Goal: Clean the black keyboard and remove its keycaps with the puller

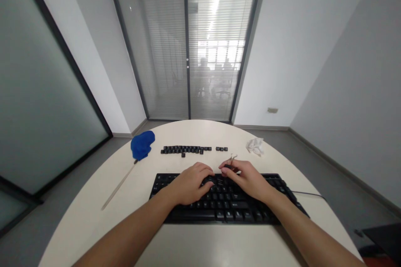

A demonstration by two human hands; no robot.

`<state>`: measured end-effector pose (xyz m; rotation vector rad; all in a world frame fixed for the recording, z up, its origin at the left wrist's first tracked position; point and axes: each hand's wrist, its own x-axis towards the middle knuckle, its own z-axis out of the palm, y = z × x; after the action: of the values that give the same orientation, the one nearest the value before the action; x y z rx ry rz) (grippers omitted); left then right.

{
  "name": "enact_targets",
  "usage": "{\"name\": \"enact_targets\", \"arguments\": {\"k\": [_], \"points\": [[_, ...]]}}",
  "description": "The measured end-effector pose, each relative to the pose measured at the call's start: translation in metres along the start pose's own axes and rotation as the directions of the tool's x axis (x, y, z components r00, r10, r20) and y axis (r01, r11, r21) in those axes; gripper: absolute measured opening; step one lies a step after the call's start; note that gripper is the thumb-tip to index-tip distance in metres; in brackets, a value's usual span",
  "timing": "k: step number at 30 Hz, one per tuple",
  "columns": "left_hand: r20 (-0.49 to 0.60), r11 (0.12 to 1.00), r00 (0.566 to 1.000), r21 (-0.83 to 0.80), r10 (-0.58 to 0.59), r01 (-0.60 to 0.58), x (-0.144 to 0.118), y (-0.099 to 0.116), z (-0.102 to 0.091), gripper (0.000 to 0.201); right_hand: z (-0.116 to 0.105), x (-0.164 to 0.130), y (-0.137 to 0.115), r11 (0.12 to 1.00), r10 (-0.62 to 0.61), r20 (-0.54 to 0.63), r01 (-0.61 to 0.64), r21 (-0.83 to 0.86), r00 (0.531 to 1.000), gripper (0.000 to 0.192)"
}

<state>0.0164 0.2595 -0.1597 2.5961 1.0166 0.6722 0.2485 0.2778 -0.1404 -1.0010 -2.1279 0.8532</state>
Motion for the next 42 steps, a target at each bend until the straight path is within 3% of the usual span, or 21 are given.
{"name": "enact_targets", "arguments": {"k": [11, 17, 31, 37, 42], "points": [[0.008, 1.0, 1.0, -0.022, 0.012, -0.012, 0.001, 0.002, -0.002, 0.021, 0.003, -0.002, -0.007, 0.984, -0.096, 0.161, 0.118, -0.133, 0.982, 0.025], [0.016, 0.999, 1.0, -0.032, 0.017, -0.016, 0.002, 0.001, -0.001, 0.019, 0.001, -0.001, -0.002, 0.961, -0.034, 0.105, 0.061, -0.269, 0.994, 0.032], [0.002, 0.999, 1.0, -0.047, 0.009, -0.009, 0.001, 0.0, 0.0, 0.02, 0.004, 0.006, 0.014, 0.992, 0.112, 0.031, -0.114, 0.052, 0.993, 0.041], [-0.046, 0.998, 0.998, -0.029, -0.053, 0.052, 0.002, 0.0, -0.001, 0.019, 0.01, 0.005, 0.009, 0.988, 0.089, -0.04, -0.083, 0.132, 0.995, 0.041], [-0.096, 0.99, 0.986, -0.039, -0.135, 0.132, 0.002, -0.002, 0.0, 0.016, 0.014, 0.004, 0.007, 0.993, 0.05, -0.019, -0.048, 0.11, 0.999, 0.038]]}}
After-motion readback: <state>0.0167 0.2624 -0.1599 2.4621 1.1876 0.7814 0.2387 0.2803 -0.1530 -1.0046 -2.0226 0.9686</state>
